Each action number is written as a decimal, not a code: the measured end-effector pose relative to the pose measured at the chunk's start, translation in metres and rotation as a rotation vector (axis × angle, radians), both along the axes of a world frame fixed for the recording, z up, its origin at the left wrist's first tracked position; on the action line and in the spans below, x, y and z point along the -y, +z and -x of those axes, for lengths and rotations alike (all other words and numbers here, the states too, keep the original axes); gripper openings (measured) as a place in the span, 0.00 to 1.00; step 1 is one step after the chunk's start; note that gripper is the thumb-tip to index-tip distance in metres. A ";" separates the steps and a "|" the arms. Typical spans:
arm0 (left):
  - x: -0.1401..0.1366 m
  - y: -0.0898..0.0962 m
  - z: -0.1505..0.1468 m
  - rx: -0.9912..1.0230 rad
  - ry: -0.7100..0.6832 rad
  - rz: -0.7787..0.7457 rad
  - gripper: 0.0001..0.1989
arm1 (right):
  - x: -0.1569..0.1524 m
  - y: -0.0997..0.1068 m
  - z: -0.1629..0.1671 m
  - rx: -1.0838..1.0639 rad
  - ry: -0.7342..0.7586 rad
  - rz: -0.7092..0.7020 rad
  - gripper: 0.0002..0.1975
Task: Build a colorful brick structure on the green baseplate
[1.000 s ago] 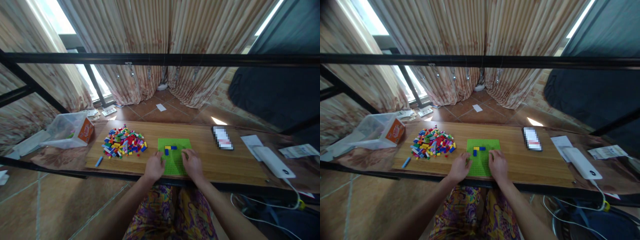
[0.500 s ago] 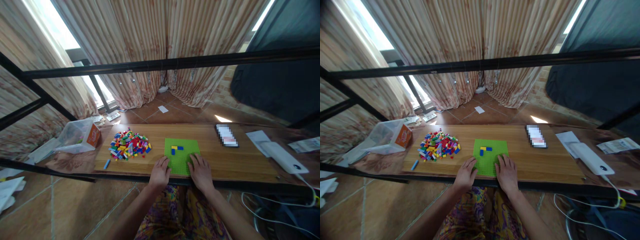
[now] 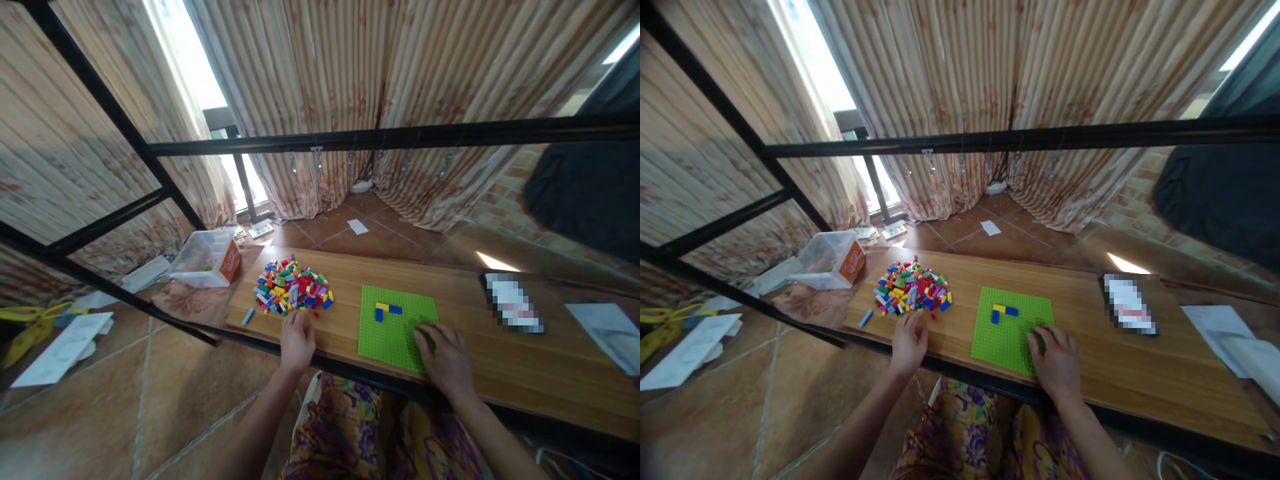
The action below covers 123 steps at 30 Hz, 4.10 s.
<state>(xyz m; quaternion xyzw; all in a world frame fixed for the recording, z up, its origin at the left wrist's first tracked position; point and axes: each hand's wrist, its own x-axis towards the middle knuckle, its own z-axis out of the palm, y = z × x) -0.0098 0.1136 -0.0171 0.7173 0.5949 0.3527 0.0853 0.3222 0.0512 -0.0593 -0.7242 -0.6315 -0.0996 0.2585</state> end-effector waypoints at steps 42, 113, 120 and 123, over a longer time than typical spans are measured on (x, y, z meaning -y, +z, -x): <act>-0.037 -0.004 0.082 -0.030 0.584 -0.007 0.24 | -0.003 -0.013 -0.010 0.092 0.032 -0.075 0.17; -0.075 0.009 0.012 0.395 0.027 0.057 0.09 | -0.002 -0.001 0.000 0.061 -0.003 -0.044 0.15; -0.076 0.017 0.014 0.555 0.072 0.060 0.11 | -0.002 0.000 0.002 0.035 0.000 -0.044 0.14; -0.069 0.024 0.009 0.605 0.086 0.113 0.11 | -0.002 0.001 0.002 0.028 -0.008 -0.039 0.14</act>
